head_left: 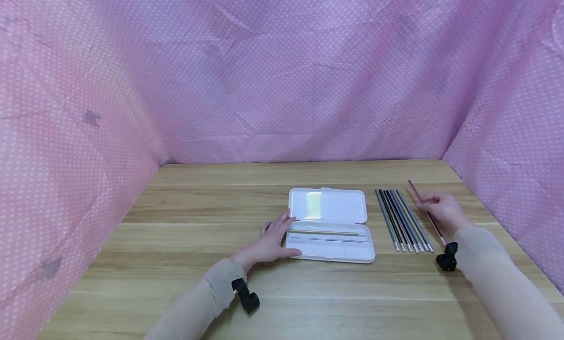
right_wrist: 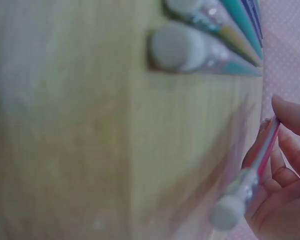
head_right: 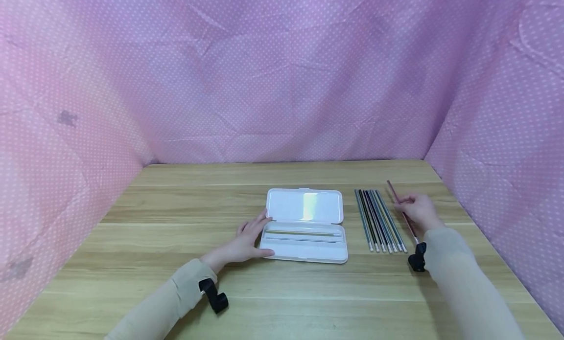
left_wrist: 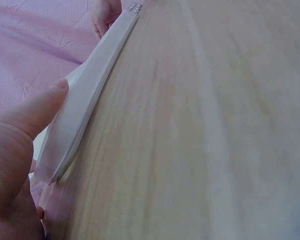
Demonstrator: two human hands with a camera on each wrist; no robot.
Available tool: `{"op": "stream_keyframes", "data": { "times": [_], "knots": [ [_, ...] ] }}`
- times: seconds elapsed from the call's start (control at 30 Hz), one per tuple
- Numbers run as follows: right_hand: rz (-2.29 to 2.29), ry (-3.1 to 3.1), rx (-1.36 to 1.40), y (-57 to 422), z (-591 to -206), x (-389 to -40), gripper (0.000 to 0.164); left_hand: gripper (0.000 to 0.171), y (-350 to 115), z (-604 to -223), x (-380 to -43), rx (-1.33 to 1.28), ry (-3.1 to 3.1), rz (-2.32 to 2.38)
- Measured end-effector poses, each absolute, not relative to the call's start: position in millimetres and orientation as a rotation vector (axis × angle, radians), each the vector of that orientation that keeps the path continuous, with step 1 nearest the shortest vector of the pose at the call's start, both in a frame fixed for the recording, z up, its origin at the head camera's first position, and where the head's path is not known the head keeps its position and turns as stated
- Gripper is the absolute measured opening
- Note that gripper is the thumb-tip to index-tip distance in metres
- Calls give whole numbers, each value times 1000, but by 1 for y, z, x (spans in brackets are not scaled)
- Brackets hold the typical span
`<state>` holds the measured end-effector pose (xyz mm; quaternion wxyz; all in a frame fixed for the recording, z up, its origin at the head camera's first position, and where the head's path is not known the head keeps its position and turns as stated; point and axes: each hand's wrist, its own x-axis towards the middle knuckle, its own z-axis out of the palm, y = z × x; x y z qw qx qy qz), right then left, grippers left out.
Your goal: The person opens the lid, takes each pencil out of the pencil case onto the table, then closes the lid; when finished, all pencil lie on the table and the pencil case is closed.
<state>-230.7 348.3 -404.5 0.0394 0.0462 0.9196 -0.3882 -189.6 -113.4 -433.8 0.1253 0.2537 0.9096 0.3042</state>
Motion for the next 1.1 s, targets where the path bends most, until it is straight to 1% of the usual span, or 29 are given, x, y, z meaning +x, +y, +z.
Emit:
{"op": "stream_keyframes", "data": {
  "times": [0.17,0.37,0.7,1.1],
  "knots": [
    [-1167,2774,229,349,-409,-232,46,87,-113,-434,-190,742,2656,880],
    [-941,2866,165,349,-408,-234,44,87,-114,-433,-190,729,2651,884],
    [-888,2886,99,350,-408,-233,46,87,-113,-433,-189,725,2644,883],
    [-1105,2717,19,351,-408,-235,42,87,-114,-433,-188,720,2633,901]
  ]
}}
